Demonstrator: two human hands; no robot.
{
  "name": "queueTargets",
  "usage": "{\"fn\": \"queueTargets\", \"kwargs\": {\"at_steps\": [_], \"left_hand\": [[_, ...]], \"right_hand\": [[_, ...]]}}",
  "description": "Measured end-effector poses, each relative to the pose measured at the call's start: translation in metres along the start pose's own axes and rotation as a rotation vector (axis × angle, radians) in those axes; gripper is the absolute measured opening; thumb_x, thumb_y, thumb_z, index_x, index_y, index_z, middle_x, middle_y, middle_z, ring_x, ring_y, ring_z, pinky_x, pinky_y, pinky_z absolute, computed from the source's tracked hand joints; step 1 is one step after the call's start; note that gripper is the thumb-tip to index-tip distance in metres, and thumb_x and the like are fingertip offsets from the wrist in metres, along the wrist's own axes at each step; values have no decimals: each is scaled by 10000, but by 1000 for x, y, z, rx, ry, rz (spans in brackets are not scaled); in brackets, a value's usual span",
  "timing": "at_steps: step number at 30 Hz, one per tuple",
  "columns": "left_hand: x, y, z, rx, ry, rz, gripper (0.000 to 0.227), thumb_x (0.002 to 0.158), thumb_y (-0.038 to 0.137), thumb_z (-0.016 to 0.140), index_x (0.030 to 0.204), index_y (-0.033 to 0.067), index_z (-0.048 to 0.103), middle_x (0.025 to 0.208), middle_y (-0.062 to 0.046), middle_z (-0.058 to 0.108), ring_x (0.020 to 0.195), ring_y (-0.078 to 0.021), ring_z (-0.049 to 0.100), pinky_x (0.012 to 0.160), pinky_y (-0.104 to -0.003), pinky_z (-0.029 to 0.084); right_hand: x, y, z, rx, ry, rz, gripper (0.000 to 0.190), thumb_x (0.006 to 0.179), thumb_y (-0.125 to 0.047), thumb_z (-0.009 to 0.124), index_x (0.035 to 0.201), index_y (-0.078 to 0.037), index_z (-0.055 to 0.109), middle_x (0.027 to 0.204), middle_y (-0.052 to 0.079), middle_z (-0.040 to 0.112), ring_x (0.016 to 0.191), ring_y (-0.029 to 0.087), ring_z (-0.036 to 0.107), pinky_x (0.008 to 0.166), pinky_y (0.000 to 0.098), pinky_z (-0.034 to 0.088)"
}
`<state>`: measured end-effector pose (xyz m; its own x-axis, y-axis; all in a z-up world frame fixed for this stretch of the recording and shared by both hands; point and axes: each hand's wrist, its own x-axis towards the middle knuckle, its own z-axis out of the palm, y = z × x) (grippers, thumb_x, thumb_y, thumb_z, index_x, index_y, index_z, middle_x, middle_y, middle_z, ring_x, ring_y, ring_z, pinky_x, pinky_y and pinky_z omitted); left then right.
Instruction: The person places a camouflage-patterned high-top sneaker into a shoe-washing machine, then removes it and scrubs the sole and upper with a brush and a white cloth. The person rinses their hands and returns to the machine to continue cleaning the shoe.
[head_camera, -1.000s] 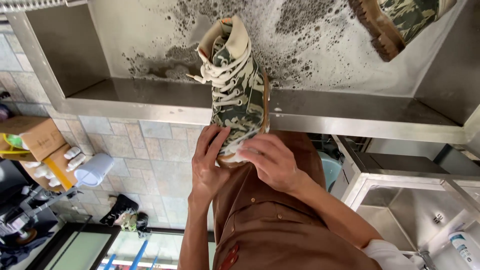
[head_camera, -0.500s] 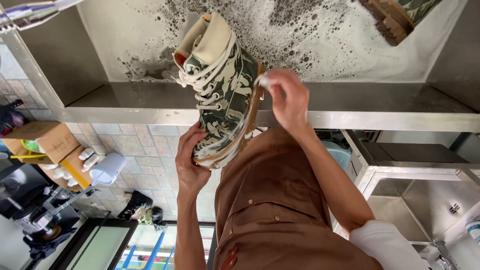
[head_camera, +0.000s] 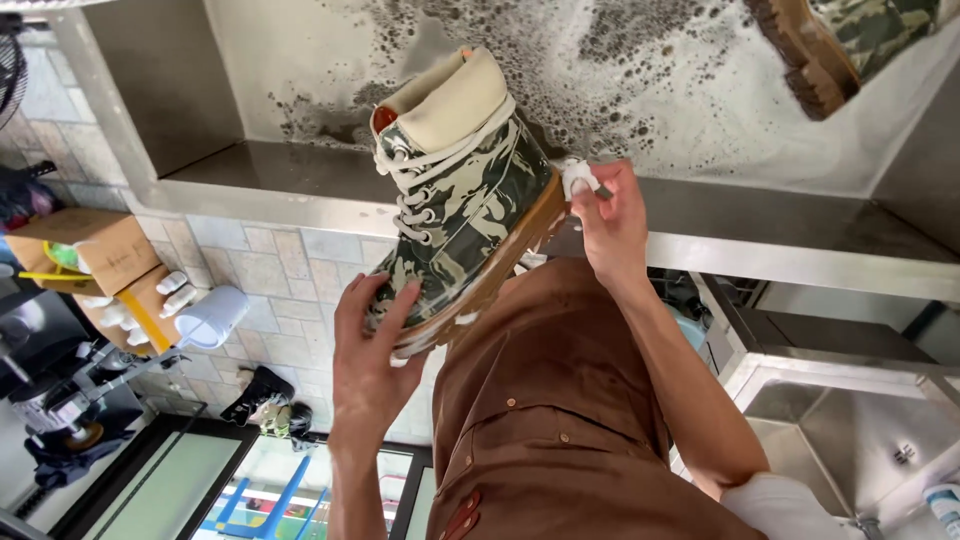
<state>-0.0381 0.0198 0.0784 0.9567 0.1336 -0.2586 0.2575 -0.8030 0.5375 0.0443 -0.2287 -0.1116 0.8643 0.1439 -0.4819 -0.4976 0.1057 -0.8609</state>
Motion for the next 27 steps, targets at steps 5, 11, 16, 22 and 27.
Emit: {"fn": "queueTargets", "kwargs": {"at_steps": [5,11,16,22,27], "left_hand": [[3,10,-15,170,-54,56,751,616,-107,798,1326,79,640,1276,-173,622,1207,-410,613,979,-464,583],[2,49,-62,206,-64,110,745,506,-15,788,1234,77,662,1207,-194,659,1144,-455,624,934,-487,583],[4,49,-56,165,-148,287,704,572,79,833,1258,54,673,1195,-202,654,1105,-428,650,914,-512,573],[-5,52,-47,160,-147,357,581,667,156,754,1232,55,662,1228,-158,680,1148,-397,668,957,-523,560],[-33,27,-46,381,-319,536,383,909,217,752,1263,154,621,1253,-59,672,1139,-308,668,934,-479,572]], "right_hand": [[-8,-5,13,-28,65,-40,192,1121,-155,616,1182,-34,480,1116,84,619,934,95,575,818,252,497],[-43,15,38,2,-55,23,195,1095,-148,605,1195,-18,500,1084,86,671,922,112,624,807,276,525],[-43,-46,42,-509,18,-234,197,918,14,707,1110,-11,674,1103,132,732,972,225,720,814,351,576],[-50,-47,43,-331,18,-219,271,851,144,686,1056,-32,708,1243,155,653,1151,253,711,909,306,612],[-66,-17,45,-147,86,-87,297,845,166,685,1049,-43,736,1151,128,738,1068,260,736,904,314,609]]}}
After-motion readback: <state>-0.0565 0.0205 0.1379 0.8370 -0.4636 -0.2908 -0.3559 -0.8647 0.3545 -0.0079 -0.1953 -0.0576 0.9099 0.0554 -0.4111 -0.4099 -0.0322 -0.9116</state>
